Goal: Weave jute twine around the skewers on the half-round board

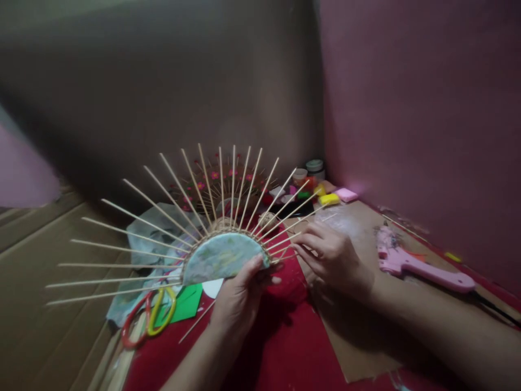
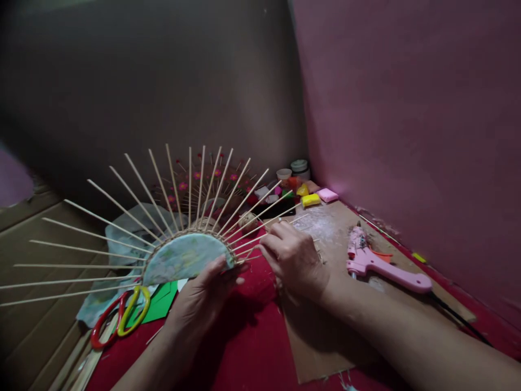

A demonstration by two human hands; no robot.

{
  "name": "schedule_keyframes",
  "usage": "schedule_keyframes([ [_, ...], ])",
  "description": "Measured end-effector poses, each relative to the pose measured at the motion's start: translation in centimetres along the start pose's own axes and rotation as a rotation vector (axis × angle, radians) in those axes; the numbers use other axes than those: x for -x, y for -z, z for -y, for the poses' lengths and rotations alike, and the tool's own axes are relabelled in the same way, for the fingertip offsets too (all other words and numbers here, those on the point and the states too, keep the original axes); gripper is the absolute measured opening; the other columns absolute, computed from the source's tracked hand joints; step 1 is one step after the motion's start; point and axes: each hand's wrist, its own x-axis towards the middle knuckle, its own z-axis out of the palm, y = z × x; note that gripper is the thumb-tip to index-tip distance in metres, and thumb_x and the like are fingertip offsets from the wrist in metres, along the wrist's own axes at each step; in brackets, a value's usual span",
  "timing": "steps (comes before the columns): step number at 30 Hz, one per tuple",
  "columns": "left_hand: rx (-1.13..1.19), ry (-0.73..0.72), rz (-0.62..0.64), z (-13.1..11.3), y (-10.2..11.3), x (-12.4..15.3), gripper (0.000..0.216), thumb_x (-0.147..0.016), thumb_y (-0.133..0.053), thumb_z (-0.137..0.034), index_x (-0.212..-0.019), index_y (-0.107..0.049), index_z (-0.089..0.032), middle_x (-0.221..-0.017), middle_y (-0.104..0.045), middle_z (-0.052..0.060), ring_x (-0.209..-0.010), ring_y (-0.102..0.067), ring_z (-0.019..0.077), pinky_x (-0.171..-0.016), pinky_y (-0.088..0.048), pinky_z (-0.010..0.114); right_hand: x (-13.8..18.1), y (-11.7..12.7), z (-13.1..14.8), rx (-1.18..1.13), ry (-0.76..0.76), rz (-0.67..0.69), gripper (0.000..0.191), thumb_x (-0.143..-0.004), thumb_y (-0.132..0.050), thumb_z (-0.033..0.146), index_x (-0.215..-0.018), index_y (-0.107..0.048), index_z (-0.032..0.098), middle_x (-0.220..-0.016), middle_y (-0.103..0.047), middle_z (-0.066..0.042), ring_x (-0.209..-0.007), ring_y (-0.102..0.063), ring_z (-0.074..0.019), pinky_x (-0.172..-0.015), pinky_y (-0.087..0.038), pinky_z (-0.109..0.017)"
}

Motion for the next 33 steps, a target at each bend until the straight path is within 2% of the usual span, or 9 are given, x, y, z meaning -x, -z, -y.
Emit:
schedule_keyframes([
  [4,0.028,-0.041,-0.077,-0.1,0.1,0.1,0.007,-0.063,-0.069,-0.01,-0.068,-0.065,-0.008,-0.068,-0.064,0.004,-0.066,-0.065,0.0197,-0.052,-0.052,0.025,-0.1,-0.1,-0.7,0.044,-0.037,0.08,0.023,-0.086,-0.042,0.024,-0.08,-0.064,0.017,-0.076,-0.061,-0.007,-0.072,-0.052,-0.0168,-0.066,-0.039,-0.03],
  [8,0.072,-0.09,-0.118,-0.7,0.9,0.1,0.003,-0.066,-0.063,-0.005,-0.067,-0.064,-0.007,-0.067,-0.064,0.004,-0.067,-0.065,0.0208,-0.051,-0.054,0.026,-0.3,-0.2,-1.6,0.024,-0.112,0.081,0.021,-0.085,-0.045,0.024,-0.079,-0.065,0.018,-0.077,-0.064,-0.007,-0.076,-0.053,-0.0183,-0.068,-0.039,-0.031],
  [12,0.086,-0.085,-0.212,-1.6,2.0,0.6,0.014,-0.073,-0.052,-0.001,-0.067,-0.063,-0.007,-0.063,-0.064,0.005,-0.061,-0.065,0.0188,-0.047,-0.053,0.024,-0.8,0.2,-2.4,0.052,-0.22,0.114,0.02,-0.083,-0.049,0.024,-0.079,-0.066,0.016,-0.081,-0.064,-0.009,-0.078,-0.054,-0.0198,-0.067,-0.039,-0.032],
  [14,0.091,-0.077,-0.252,-2.1,2.5,0.9,0.017,-0.076,-0.048,0.0,-0.069,-0.061,-0.008,-0.063,-0.064,0.006,-0.058,-0.064,0.0167,-0.045,-0.051,0.022,-1.1,0.6,-2.7,-0.012,-0.304,0.133,0.018,-0.08,-0.052,0.024,-0.078,-0.067,0.016,-0.08,-0.065,-0.008,-0.076,-0.055,-0.0194,-0.067,-0.039,-0.032],
  [19,0.126,-0.086,-0.294,-2.8,3.4,1.6,0.021,-0.079,-0.043,-0.001,-0.069,-0.059,-0.009,-0.061,-0.063,0.007,-0.053,-0.061,0.014,-0.043,-0.048,0.019,-2.0,1.3,-3.3,-0.527,-0.652,0.162,0.01,-0.069,-0.061,0.023,-0.066,-0.065,0.015,-0.061,-0.06,-0.003,-0.056,-0.051,-0.0119,-0.055,-0.036,-0.026],
  [22,0.143,-0.066,-0.226,-2.9,3.4,2.2,0.022,-0.079,-0.043,-0.002,-0.067,-0.06,-0.009,-0.06,-0.062,0.007,-0.052,-0.06,0.0142,-0.042,-0.048,0.021,-2.1,1.1,-4.1,-0.924,-0.881,0.228,0.01,-0.064,-0.065,0.022,-0.061,-0.06,0.014,-0.052,-0.052,0.001,-0.043,-0.038,-0.0057,-0.041,-0.022,-0.021],
  [24,0.148,-0.068,-0.19,-2.9,3.3,2.5,0.02,-0.078,-0.046,-0.003,-0.067,-0.061,-0.01,-0.06,-0.062,0.007,-0.052,-0.059,0.0145,-0.042,-0.048,0.021,-1.9,1.0,-4.7,-1.11,-0.977,0.31,0.011,-0.062,-0.066,0.022,-0.059,-0.058,0.014,-0.051,-0.049,0.003,-0.04,-0.032,-0.0037,-0.039,-0.014,-0.021],
  [27,0.139,-0.093,-0.16,-3.0,3.1,3.0,0.013,-0.074,-0.052,-0.004,-0.068,-0.063,-0.01,-0.061,-0.062,0.006,-0.052,-0.059,0.0155,-0.041,-0.048,0.022,-1.7,1.5,-5.5,-1.126,-0.946,0.369,0.013,-0.063,-0.066,0.022,-0.056,-0.058,0.014,-0.05,-0.048,0.003,-0.04,-0.034,-0.0036,-0.04,-0.014,-0.021],
  [33,0.139,-0.174,-0.111,-3.3,2.9,3.4,0.005,-0.063,-0.067,-0.01,-0.067,-0.065,-0.011,-0.06,-0.063,0.004,-0.053,-0.06,0.0167,-0.041,-0.049,0.023,-1.6,2.5,-6.2,-0.88,-0.743,0.445,0.013,-0.066,-0.066,0.027,-0.066,-0.067,0.014,-0.055,-0.059,-0.003,-0.047,-0.042,-0.0077,-0.044,-0.026,-0.023],
])
